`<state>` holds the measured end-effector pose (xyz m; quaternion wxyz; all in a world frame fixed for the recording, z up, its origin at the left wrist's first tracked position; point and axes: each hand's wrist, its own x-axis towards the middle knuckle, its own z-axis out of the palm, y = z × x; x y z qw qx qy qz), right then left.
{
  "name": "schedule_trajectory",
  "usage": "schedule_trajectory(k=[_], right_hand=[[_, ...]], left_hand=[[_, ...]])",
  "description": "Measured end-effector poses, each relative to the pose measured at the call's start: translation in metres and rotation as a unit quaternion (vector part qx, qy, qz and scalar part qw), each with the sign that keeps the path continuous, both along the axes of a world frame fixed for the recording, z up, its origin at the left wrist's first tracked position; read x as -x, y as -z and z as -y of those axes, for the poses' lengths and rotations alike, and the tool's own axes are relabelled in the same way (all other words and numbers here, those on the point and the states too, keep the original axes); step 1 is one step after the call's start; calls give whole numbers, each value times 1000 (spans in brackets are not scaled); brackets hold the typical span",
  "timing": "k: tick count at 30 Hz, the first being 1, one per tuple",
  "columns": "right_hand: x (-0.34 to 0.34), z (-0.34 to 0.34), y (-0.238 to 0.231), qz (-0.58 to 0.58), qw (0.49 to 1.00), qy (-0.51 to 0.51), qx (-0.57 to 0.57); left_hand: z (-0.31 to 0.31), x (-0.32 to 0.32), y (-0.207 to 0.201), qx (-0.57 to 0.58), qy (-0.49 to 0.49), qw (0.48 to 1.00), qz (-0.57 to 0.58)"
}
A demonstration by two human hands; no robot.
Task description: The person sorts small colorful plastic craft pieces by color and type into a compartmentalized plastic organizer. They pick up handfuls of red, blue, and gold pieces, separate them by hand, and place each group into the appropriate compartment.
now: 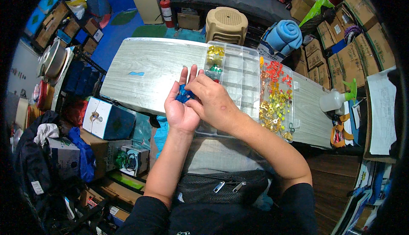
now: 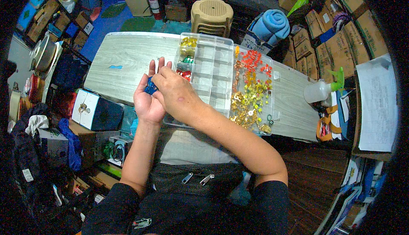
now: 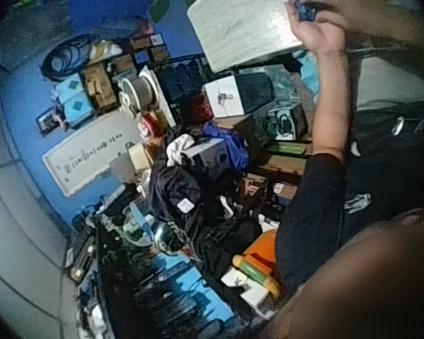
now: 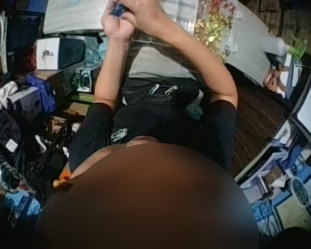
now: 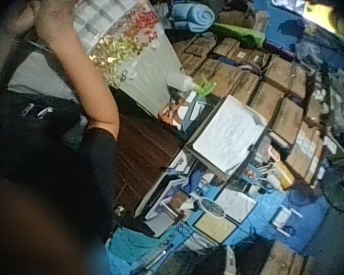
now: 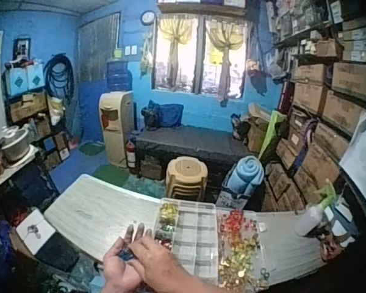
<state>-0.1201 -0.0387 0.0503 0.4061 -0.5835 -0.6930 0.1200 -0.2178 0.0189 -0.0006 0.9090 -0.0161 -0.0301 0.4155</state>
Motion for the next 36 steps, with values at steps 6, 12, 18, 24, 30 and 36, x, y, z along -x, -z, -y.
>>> schedule_trajectory(k=[6, 12, 18, 24, 30, 36], right_hand=[[-9, -5, -3, -38, 999, 1, 0], [-21, -5, -5, -155, 985, 4, 72], [-37, -7, -2, -338, 924, 22, 174], [-61, 15, -5, -55, 984, 28, 167], [-47, 21, -3, 125, 987, 23, 96], [-29, 8, -3, -49, 998, 11, 36]], left_hand=[[-2, 0, 2, 29, -4, 1000, 10], [-2, 0, 3, 43, 5, 999, 30], [-4, 1, 7, 29, 11, 998, 46], [-10, 7, 9, 47, 5, 998, 51], [-9, 6, 8, 29, 1, 999, 42], [-2, 0, 2, -3, 5, 1000, 30]])
